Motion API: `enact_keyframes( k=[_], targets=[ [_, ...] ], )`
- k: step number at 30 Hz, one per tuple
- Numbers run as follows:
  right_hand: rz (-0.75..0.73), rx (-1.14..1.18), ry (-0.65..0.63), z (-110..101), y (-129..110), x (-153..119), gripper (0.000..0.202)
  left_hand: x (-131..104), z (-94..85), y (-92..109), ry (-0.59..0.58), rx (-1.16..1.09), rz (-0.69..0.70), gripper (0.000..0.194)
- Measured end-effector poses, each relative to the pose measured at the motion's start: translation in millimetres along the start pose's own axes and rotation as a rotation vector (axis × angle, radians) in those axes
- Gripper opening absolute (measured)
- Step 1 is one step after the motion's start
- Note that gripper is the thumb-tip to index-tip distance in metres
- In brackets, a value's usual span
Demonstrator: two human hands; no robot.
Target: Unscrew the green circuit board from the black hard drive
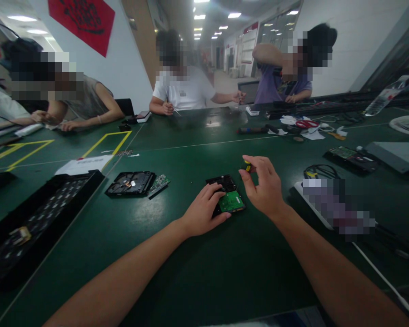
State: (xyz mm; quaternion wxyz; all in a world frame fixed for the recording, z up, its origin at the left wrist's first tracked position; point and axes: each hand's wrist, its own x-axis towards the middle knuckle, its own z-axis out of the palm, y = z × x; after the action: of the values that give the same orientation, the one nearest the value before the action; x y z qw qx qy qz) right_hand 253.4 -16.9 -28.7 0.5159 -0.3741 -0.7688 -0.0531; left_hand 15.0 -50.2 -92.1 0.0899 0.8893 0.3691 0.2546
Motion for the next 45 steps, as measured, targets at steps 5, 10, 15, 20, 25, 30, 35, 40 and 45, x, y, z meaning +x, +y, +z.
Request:
enact_keyframes(
  k=[5,10,15,20,25,30,35,40,45],
  targets=[
    [-0.013,0.02,-0.007,0.7,0.0,-0.2,0.04,0.5,-1.5,1.4,0.0,-0.011,-0.008,0.061],
    [-0.012,0.001,0.01,0.4,-0.8,0.5,0.036,1.0,0.3,0.0,0.009,-0.012,0.012,0.061],
    [-0.033,-0.046,0.029,-1.9,-2.8,2.4,0.029,0.3,2.0,-1.7,0.018,0.003,0.018,0.061],
    [-0.045,-0.032,0.016,-2.5,-2.7,3.1,0.03,0.2,0.9,-0.8,0.021,-0.001,0.021,0.061],
    [-0.029,0.003,-0.005,-1.2,-0.2,1.2,0.037,0.9,0.5,-0.2,0.025,-0.009,0.018,0.061],
    [-0.014,0.02,-0.016,0.2,0.5,0.6,0.042,0.7,-0.9,-0.2,0.024,-0.016,0.016,0.061],
    [-0.015,-0.01,0.006,-0.4,-1.1,1.7,0.036,0.2,-1.3,0.0,0.018,-0.01,0.013,0.062],
    [-0.018,-0.021,0.022,-2.3,-2.8,2.2,0.031,0.7,0.6,0.1,0.02,-0.013,0.014,0.062],
    [-0.015,-0.038,0.017,-3.6,-3.4,1.4,0.029,1.1,1.9,-0.2,0.028,-0.023,0.013,0.062]
  ],
)
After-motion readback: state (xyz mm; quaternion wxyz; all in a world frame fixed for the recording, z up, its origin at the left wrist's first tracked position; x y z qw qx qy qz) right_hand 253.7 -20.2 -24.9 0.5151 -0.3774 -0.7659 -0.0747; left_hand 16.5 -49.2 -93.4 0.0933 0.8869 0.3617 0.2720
